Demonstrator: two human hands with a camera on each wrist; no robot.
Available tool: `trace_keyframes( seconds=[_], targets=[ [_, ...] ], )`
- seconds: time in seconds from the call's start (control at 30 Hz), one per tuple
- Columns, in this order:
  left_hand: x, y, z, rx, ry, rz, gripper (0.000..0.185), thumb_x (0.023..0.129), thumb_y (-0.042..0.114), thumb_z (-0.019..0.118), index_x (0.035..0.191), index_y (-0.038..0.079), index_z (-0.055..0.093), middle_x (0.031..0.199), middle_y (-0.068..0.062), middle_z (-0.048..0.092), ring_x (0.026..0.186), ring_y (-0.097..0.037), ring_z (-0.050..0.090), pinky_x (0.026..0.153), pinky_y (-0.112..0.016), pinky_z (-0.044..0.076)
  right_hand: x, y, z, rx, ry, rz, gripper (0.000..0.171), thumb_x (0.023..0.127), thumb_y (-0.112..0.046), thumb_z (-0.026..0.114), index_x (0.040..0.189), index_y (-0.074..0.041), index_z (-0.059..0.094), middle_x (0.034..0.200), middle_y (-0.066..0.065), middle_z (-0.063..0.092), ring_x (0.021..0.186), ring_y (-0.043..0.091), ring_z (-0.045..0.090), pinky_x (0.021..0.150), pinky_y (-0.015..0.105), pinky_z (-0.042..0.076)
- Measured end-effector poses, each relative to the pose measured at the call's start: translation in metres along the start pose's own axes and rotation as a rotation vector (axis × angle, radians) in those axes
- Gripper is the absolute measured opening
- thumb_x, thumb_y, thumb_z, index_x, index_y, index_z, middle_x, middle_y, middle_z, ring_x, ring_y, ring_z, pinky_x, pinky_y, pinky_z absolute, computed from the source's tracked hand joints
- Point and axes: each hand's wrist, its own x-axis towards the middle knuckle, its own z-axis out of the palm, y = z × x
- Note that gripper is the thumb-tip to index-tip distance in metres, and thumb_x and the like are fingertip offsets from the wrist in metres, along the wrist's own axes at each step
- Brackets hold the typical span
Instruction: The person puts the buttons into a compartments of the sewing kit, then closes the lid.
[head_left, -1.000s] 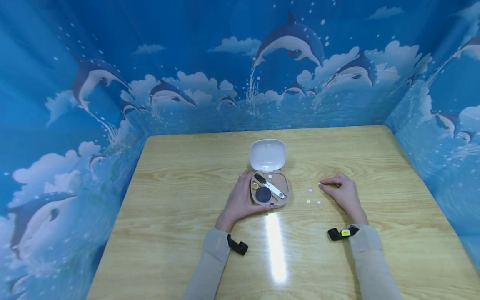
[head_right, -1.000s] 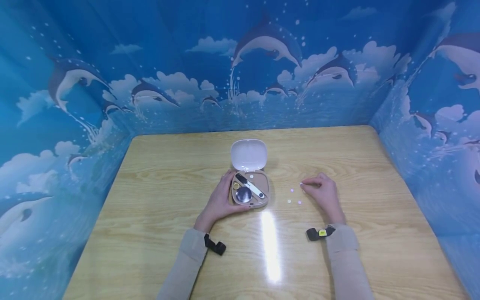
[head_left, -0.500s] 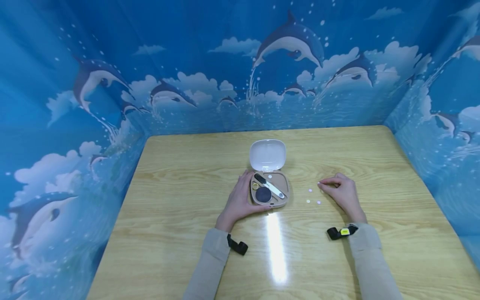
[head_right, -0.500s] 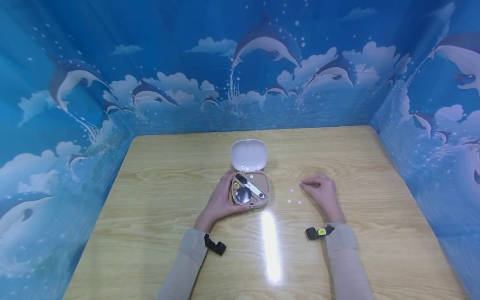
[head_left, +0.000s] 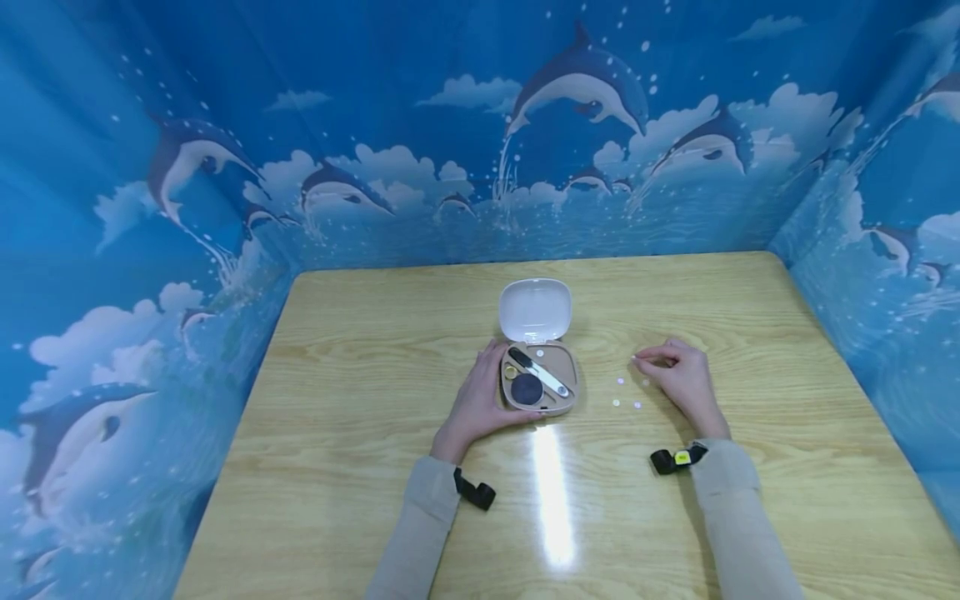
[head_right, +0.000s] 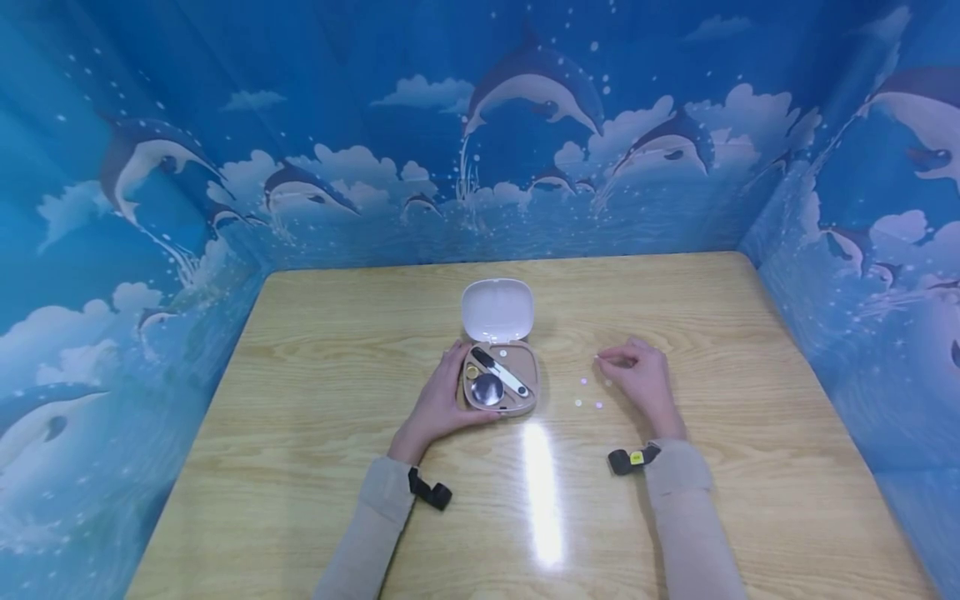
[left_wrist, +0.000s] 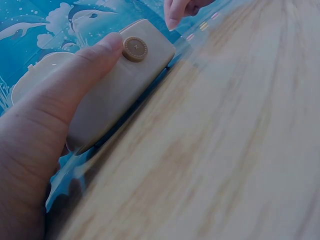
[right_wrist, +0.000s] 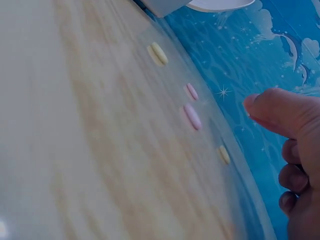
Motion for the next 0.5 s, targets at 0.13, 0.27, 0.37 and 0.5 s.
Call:
trace_keyframes(
  seconds=[0.13, 0.27, 0.37, 0.5],
  targets=[
    [0.000, -0.001, 0.001, 0.008, 0.003, 0.004, 0.124, 0.059, 0.079, 0.077, 0.157, 0.028, 0.021, 0.160, 0.006, 0.026, 0.151, -0.014, 0.010, 0.123, -0.036, 0.011, 0.003, -0.007, 0.000, -0.013, -0.015, 0.033, 0.009, 0.081, -0.015, 0.083, 0.086, -0.008, 0.080, 0.070, 0.003, 0.051, 0.064, 0.014, 0.039, 0.054, 0.026, 0.031],
    [0.000, -0.002, 0.002, 0.008, 0.006, 0.010, 0.123, 0.059, 0.078, 0.077, 0.157, 0.028, 0.021, 0.160, 0.006, 0.027, 0.151, -0.013, 0.010, 0.123, -0.036, 0.011, 0.006, -0.016, 0.000, -0.018, -0.037, 0.058, 0.012, 0.083, -0.020, 0.082, 0.089, -0.010, 0.080, 0.073, 0.003, 0.051, 0.065, 0.016, 0.038, 0.053, 0.029, 0.031],
    [0.000, -0.002, 0.002, 0.008, 0.004, 0.008, 0.123, 0.060, 0.078, 0.077, 0.157, 0.028, 0.021, 0.161, 0.007, 0.026, 0.151, -0.013, 0.009, 0.123, -0.036, 0.011, 0.009, -0.023, 0.001, -0.013, -0.038, 0.043, 0.011, 0.082, -0.019, 0.083, 0.088, -0.010, 0.080, 0.072, 0.004, 0.049, 0.064, 0.017, 0.038, 0.053, 0.029, 0.031],
    [0.001, -0.002, 0.001, 0.013, 0.000, 0.010, 0.123, 0.060, 0.078, 0.077, 0.157, 0.028, 0.020, 0.161, 0.007, 0.026, 0.151, -0.014, 0.010, 0.123, -0.036, 0.011, 0.013, -0.035, 0.004, 0.012, -0.035, 0.018, 0.012, 0.081, -0.016, 0.083, 0.088, -0.008, 0.080, 0.072, 0.008, 0.047, 0.063, 0.016, 0.036, 0.052, 0.029, 0.030]
  ],
)
